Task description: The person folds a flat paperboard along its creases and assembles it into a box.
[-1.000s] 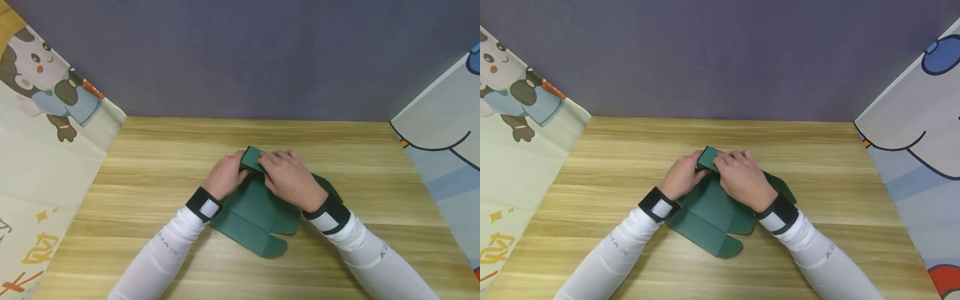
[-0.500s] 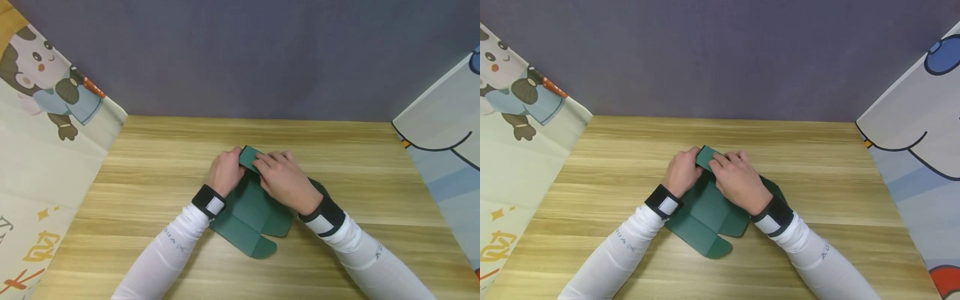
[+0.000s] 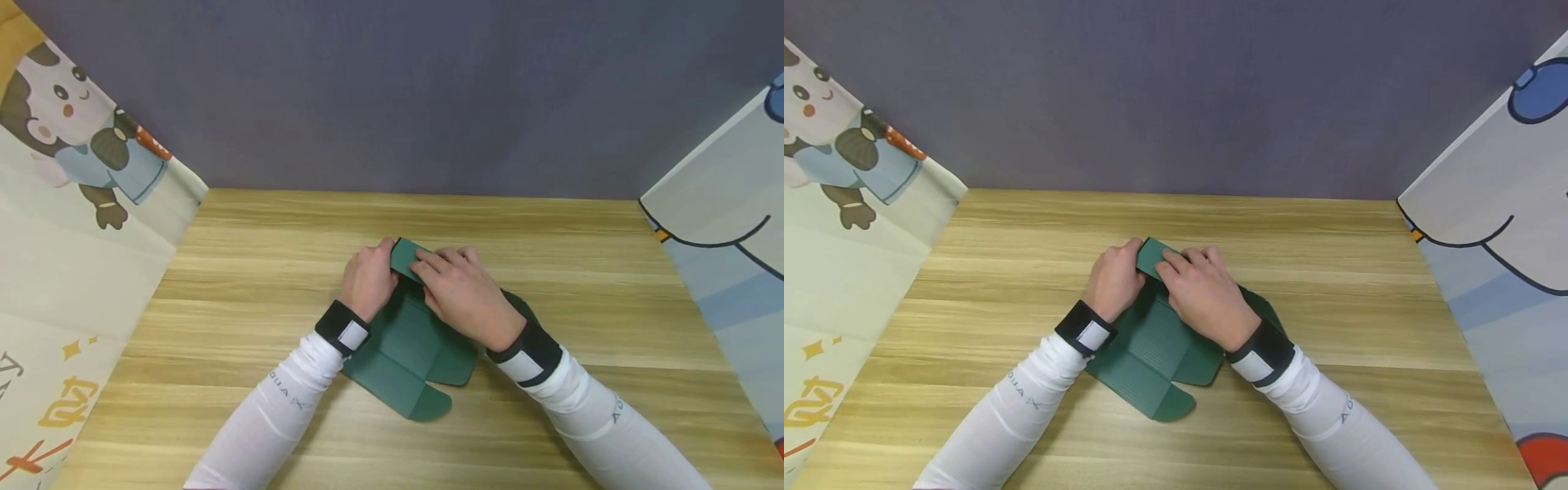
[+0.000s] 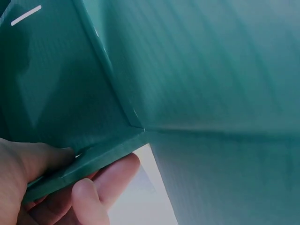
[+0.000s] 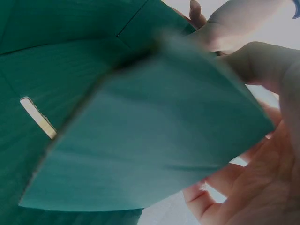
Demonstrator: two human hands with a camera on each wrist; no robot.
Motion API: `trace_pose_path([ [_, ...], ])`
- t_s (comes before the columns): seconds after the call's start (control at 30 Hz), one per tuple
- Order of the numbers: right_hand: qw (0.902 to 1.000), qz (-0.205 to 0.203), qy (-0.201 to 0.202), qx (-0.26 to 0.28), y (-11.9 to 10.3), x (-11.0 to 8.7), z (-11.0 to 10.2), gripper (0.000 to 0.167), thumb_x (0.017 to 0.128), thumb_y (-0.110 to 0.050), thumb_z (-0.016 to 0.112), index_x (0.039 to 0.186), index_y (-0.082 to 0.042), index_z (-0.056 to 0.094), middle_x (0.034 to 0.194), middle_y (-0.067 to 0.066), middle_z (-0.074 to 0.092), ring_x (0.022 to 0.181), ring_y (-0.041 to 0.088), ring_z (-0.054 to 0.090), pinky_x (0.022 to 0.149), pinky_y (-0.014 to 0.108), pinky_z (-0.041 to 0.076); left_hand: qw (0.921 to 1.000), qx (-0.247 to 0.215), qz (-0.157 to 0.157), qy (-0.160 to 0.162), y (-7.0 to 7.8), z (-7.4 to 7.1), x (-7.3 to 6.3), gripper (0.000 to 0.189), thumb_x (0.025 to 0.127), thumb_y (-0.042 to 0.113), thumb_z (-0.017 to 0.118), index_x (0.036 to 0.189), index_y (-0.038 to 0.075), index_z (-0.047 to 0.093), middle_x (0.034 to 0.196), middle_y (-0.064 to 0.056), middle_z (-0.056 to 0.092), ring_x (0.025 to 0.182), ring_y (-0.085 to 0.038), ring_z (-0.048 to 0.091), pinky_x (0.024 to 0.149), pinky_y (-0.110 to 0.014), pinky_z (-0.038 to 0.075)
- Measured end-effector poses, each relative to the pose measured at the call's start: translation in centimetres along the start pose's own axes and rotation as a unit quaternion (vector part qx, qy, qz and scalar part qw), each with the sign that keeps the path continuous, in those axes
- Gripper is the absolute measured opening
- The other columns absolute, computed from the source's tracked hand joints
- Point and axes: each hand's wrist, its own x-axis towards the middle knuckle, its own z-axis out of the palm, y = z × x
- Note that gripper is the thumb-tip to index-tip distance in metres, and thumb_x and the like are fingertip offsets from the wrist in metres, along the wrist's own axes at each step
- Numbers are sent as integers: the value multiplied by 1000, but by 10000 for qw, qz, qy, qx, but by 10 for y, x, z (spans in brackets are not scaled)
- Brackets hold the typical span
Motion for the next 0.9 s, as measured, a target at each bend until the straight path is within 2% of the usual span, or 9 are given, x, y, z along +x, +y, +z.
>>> trace_pose_path([
  [0.27, 9996, -109, -49, 247, 17, 2, 3, 45, 91, -15, 84, 134, -7, 72, 140, 15, 67, 124, 37, 64, 92, 53, 49, 9998, -50, -153, -118, 1, -1, 6, 20, 89, 3, 76, 107, 7, 66, 81, -13, 71, 67, -32, 71, 53, -47, 55],
  [0.37, 9992, -179, -47, 342, 24, 2, 3, 46, 91, -13, 84, 135, -7, 71, 142, 15, 67, 126, 37, 63, 94, 54, 49, 9998, -110, -161, -50, 3, -1, 8, 28, 91, 3, 75, 118, 6, 67, 85, -15, 73, 67, -32, 71, 53, -47, 56],
  [0.47, 9991, -218, -35, 373, 30, 2, 4, 46, 92, -12, 84, 136, -9, 71, 144, 15, 65, 130, 37, 61, 96, 56, 48, 9999, -60, -40, 152, 4, -2, 7, 43, 92, 2, 75, 133, 5, 64, 100, -16, 76, 72, -33, 72, 58, -47, 58],
  [0.57, 9993, -201, -51, 310, 33, 2, 5, 47, 94, -11, 82, 139, -13, 70, 145, 15, 64, 134, 38, 58, 96, 57, 48, 9988, 92, 250, 422, 5, -3, 6, 53, 91, 3, 77, 141, 4, 60, 121, -17, 72, 93, -35, 73, 72, -47, 62],
  [0.63, 9995, -176, -70, 255, 35, 3, 7, 48, 96, -11, 81, 142, -16, 69, 146, 16, 62, 134, 39, 57, 96, 57, 47, 9963, 218, 592, 579, 5, -5, 7, 56, 90, 3, 79, 142, 3, 59, 131, -18, 67, 109, -36, 69, 87, -46, 61],
  [0.7, 9997, -146, -72, 195, 38, 4, 9, 49, 97, -12, 80, 144, -19, 68, 145, 16, 61, 134, 39, 55, 96, 59, 47, 9921, 360, 972, 710, 6, -6, 7, 54, 89, 5, 82, 139, 3, 63, 135, -18, 64, 119, -36, 64, 96, -46, 58],
  [0.8, 9998, -124, -43, 181, 41, 5, 11, 52, 97, -11, 79, 146, -21, 67, 143, 16, 61, 130, 39, 56, 97, 60, 47, 9843, 535, 1440, 872, 7, -9, 8, 45, 89, 8, 84, 131, 3, 70, 134, -17, 64, 122, -36, 62, 98, -47, 56],
  [0.9, 9997, -114, 6, 199, 43, 6, 11, 52, 96, -10, 79, 146, -21, 67, 141, 16, 62, 127, 39, 57, 98, 60, 47, 9795, 652, 1629, 988, 8, -10, 7, 37, 89, 11, 84, 124, 5, 75, 131, -14, 67, 120, -33, 62, 93, -47, 57],
])
